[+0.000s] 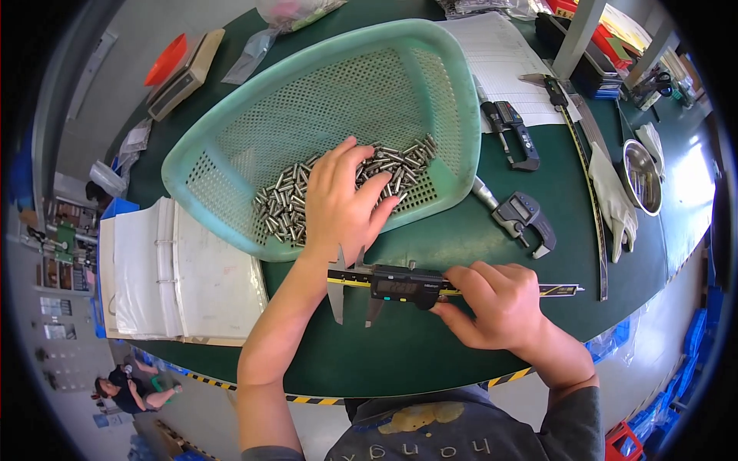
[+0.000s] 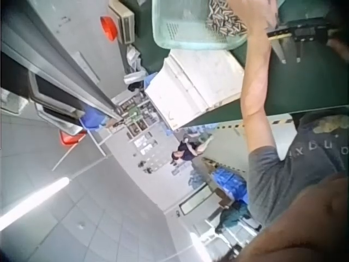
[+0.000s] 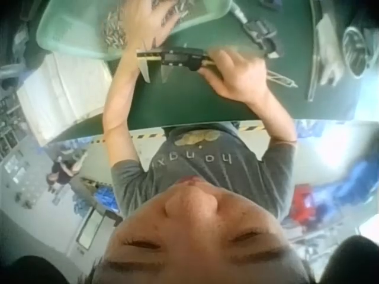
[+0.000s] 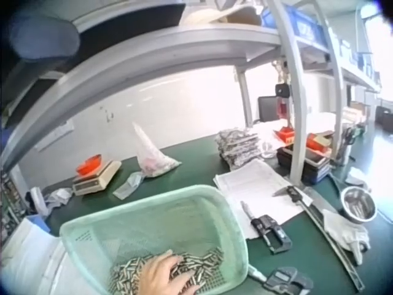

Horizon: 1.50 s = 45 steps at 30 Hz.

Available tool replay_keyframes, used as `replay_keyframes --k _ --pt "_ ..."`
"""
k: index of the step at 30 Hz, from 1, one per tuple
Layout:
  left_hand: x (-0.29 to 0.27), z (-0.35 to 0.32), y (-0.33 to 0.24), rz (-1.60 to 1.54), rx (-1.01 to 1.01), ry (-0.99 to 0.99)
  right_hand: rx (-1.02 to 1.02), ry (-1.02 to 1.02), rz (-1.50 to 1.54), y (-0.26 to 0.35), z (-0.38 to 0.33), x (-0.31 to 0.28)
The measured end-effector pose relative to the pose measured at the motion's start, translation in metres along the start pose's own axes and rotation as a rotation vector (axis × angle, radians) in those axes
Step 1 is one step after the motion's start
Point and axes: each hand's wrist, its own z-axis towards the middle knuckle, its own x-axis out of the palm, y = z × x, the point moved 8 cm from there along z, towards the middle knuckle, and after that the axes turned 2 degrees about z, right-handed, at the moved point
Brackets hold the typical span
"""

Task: Measuring small metal pins with a digital caliper for quality control.

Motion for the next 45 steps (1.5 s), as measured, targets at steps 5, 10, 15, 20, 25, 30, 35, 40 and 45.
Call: replay_keyframes --k 5,10,15,20,25,30,35,40,45 --pt "0.013 -0.005 -0.003 0.087 0.011 0.052 0.005 -0.014 -0.001 0.001 0.0 0.0" --pt "0.008 -0.007 0.001 -0.005 -0.036 -0.016 -0.004 -0.011 -0.004 0.002 0.0 0.0" --pt "-0.014 -0.029 0.006 -0.247 -0.134 -0.122 0.022 -0.077 0.015 -0.003 0.005 -0.013" --pt "-0.005 -0.103 0.012 -1.185 -0.853 -0.184 0.137 -0.098 0.01 -0.019 0.002 -0.015" --pt "0.003 -0.127 -0.01 -1.632 -0.962 -0.181 0.139 -0.1 -0.004 -0.017 0.004 -0.009" --pt "0.002 -0.131 -0.01 -1.629 -0.97 -0.231 0.131 -0.065 0.012 -0.017 0.003 -0.002" --pt "0.001 -0.132 -0.012 -1.663 -1.002 -0.253 0.145 -0.051 0.004 -0.016 0.002 -0.001" --pt "0.0 -0.133 -0.013 -1.66 -1.026 -0.277 0.141 -0.043 -0.002 -0.016 0.002 0.0" --pt "0.001 -0.134 -0.014 -1.679 -1.048 -0.279 0.136 -0.032 -0.001 -0.018 0.002 0.001"
